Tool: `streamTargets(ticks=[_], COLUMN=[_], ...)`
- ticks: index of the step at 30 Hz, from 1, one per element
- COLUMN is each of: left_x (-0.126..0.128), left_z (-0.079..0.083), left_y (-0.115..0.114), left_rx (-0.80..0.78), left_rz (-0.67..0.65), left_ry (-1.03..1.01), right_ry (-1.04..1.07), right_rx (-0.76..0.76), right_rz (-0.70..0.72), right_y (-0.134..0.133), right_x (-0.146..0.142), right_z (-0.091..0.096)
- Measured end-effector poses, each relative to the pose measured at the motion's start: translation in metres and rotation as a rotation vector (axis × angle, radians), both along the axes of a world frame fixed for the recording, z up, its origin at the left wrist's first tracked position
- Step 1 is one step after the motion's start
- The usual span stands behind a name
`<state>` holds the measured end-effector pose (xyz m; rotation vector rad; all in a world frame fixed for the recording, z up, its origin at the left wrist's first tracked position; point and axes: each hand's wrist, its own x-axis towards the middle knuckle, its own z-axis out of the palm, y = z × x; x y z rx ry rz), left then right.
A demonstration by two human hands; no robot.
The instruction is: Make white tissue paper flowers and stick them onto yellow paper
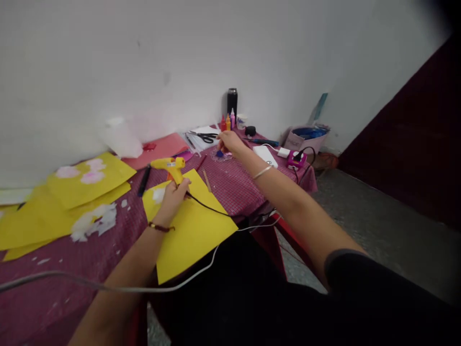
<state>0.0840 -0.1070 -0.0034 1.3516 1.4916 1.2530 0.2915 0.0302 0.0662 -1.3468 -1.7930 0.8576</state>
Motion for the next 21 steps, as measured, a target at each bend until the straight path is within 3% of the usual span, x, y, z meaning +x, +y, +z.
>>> streamTargets(ticks=[3, 6, 9, 12, 15, 18, 21], left_x=[-0.002, -0.002, -0.003, -0.005, -0.008, -0.008, -0.008], left_z=[0.008, 0.013, 0.011, 0.008, 0.004, 0.001, 0.001], left_y=[-0.007, -0.008, -0.007, -0.007, -0.004, -0.002, -0.003], left_rx=[0.009, 0.040, 0.074, 0.064, 0.037, 0.020, 0.017], left_rz=[-0.028, -0.057, -0.075, -0.089, -0.103, -0.121, -0.137], left_ry=[-0.045, -0.060, -0.090, -0.124, -0.164, -0.201, -0.218], right_ry=[0.112, 0.466, 0.384, 0.302, 0.337, 0.396, 0.481], right_rx=[0.022, 0.064, 0.149, 0.105, 0.023, -0.132, -0.090], right_rz=[0.106, 0.163, 0.252, 0.360, 0.380, 0.533, 0.561], right_y=[-0.039, -0.052, -0.052, -0.058, -0.067, -0.075, -0.079], right_x=[0.010, 0.001, -0.022, -0.041, -0.046, -0.043, -0.048], right_z=[0.011, 0.014, 0.010, 0.005, 0.008, 0.015, 0.014])
